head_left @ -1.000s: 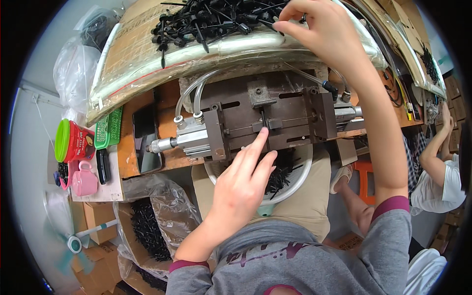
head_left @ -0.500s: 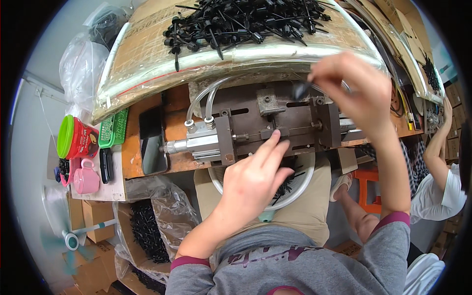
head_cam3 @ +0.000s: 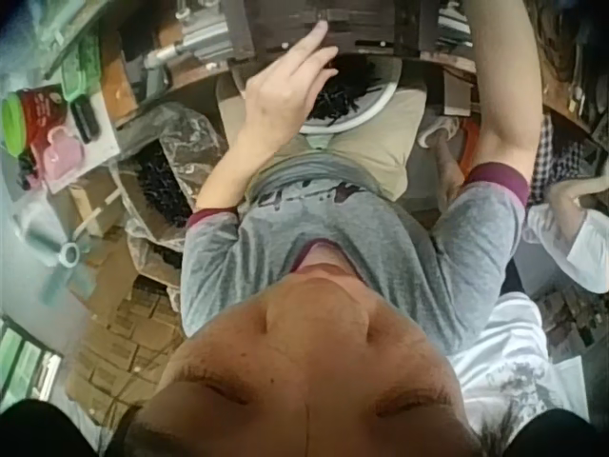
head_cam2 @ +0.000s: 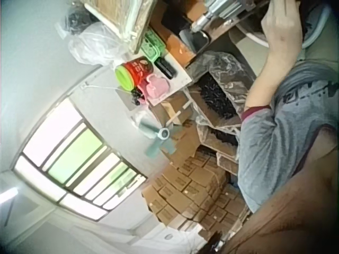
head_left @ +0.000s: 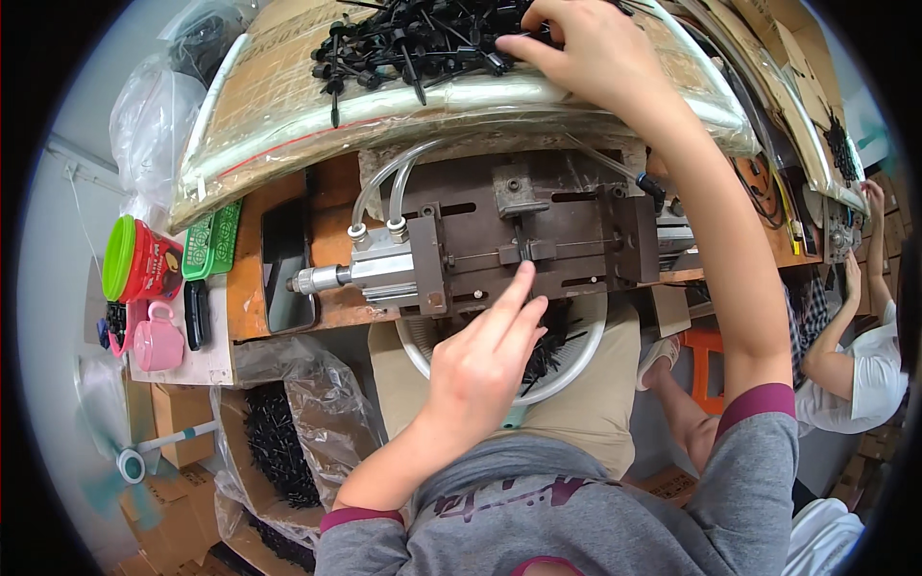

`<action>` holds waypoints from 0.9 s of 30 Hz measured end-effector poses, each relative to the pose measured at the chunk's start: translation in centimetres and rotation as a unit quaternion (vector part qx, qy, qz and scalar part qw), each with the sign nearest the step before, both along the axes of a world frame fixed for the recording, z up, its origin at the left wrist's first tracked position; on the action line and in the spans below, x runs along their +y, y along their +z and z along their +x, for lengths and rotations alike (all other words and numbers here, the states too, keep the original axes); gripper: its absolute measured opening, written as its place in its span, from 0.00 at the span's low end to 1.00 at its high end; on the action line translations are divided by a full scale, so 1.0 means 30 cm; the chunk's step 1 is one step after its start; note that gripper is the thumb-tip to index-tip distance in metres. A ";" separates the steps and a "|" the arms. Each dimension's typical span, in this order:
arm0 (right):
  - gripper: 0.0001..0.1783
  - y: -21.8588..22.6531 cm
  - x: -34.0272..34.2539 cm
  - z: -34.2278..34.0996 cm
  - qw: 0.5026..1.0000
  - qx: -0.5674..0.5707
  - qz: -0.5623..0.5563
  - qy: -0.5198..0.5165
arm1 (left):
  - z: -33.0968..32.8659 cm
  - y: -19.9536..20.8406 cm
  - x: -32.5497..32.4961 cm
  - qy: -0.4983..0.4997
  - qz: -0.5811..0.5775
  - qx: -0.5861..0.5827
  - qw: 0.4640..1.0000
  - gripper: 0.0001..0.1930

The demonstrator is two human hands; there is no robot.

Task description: The person is using a machine fixture to assemble or process small black components.

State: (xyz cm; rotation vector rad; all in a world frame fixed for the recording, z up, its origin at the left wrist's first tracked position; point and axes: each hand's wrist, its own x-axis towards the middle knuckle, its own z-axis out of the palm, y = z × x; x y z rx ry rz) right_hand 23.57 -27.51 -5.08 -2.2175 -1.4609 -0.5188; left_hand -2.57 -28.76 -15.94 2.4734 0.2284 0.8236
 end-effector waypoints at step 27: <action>0.12 -0.321 -0.468 -0.450 0.980 0.115 -0.005 0.161 | 0.346 0.410 0.406 0.172 0.186 0.063 0.965 0.16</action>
